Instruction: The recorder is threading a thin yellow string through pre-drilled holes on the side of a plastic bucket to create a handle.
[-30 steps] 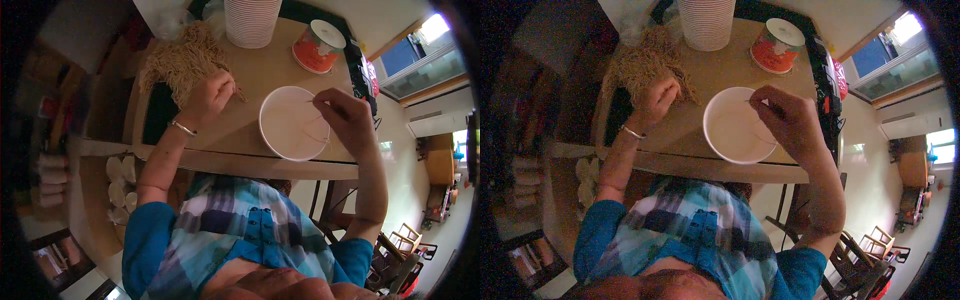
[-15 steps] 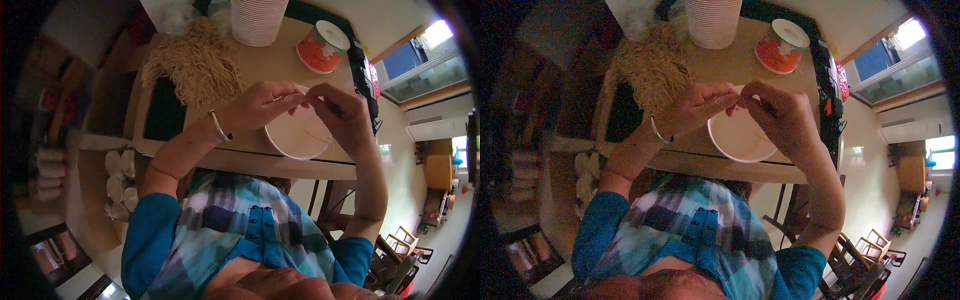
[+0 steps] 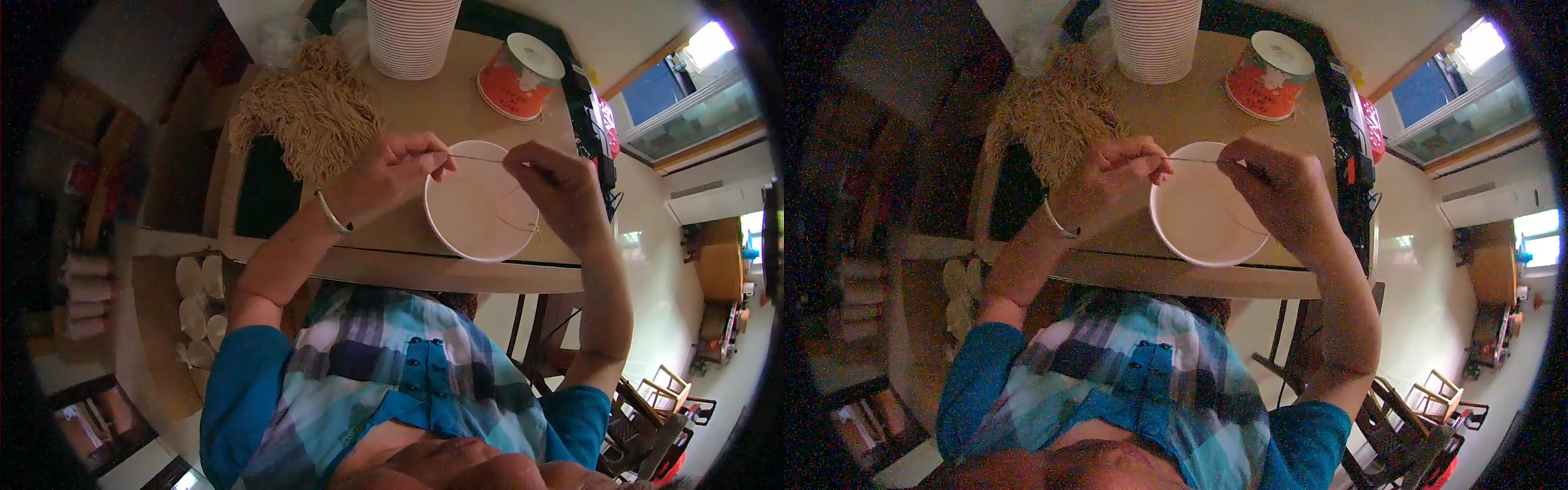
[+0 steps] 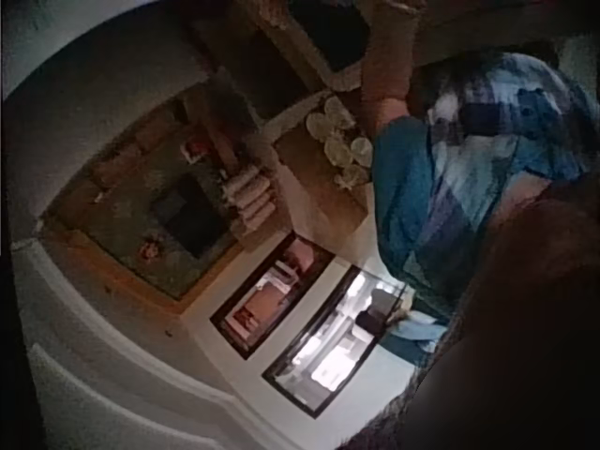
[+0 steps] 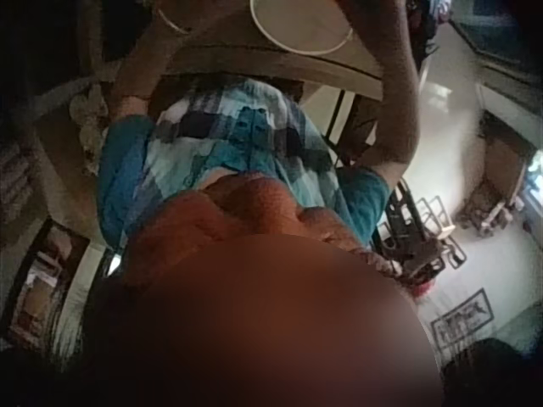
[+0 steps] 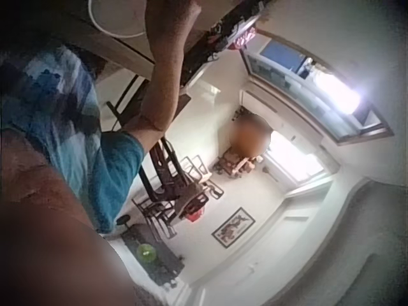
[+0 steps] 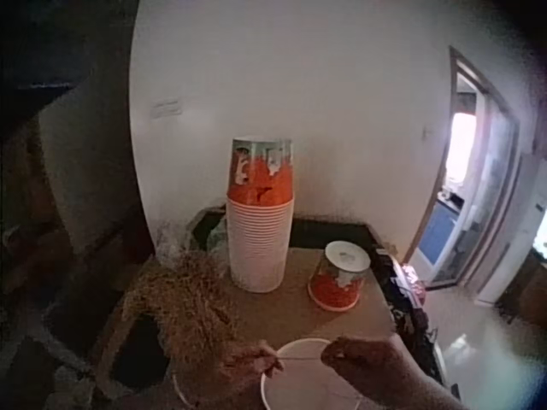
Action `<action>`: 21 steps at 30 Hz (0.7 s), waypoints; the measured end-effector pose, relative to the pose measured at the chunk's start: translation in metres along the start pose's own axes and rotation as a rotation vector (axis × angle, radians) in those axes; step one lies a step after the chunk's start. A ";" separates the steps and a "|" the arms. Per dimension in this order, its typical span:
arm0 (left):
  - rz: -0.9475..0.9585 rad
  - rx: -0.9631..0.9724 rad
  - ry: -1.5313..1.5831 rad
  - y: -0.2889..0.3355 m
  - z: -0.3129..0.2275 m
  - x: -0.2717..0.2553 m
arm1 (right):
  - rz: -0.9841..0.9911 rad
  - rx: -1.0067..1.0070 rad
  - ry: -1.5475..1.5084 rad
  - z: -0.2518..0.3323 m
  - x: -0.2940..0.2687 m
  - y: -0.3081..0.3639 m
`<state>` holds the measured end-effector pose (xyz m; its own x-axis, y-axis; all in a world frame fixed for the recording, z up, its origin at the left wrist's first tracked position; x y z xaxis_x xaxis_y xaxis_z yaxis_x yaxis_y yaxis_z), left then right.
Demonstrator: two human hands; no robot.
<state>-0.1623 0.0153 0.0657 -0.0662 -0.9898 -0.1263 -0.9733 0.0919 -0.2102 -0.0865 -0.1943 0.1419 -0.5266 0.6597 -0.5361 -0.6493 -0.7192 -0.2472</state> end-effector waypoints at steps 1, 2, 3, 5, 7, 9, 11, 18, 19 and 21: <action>-0.006 0.004 -0.024 0.000 0.000 -0.001 | -0.005 0.030 -0.023 -0.003 0.001 0.001; -0.007 0.005 -0.025 0.000 0.000 -0.002 | -0.005 0.029 -0.023 -0.005 0.002 0.001; -0.033 0.015 -0.060 0.001 0.000 -0.003 | -0.007 0.052 -0.070 -0.007 0.003 0.001; -0.060 0.027 -0.096 0.001 -0.002 -0.006 | -0.010 0.073 -0.117 -0.012 0.005 0.002; -0.056 0.037 -0.243 0.001 -0.007 -0.012 | 0.014 0.132 -0.245 -0.022 0.005 0.003; -0.050 0.033 -0.216 0.001 -0.003 -0.015 | 0.021 0.162 -0.261 -0.030 0.007 0.004; -0.041 0.027 -0.189 0.001 -0.003 -0.016 | 0.025 0.194 -0.280 -0.033 0.009 0.004; -0.129 0.064 -0.435 0.001 -0.014 -0.003 | 0.045 0.143 -0.066 -0.036 0.026 0.008; -0.117 0.083 -0.457 0.001 -0.014 -0.002 | 0.025 0.166 -0.010 -0.026 0.029 0.007; -0.109 0.082 -0.456 0.001 -0.018 0.002 | 0.018 0.295 -0.259 -0.012 0.040 0.006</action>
<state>-0.1668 0.0113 0.0826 0.1564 -0.8468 -0.5084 -0.9475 0.0166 -0.3192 -0.1048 -0.1745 0.1093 -0.6362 0.7077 -0.3072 -0.7484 -0.6628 0.0230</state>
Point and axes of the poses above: each hand's wrist, its own y-axis away from the middle knuckle, its own x-axis out of the palm, z = x × y, the point moved 2 cm from there along -y, towards the middle knuckle, and after that the axes turned 10 degrees about -y, right-handed, at the moved point
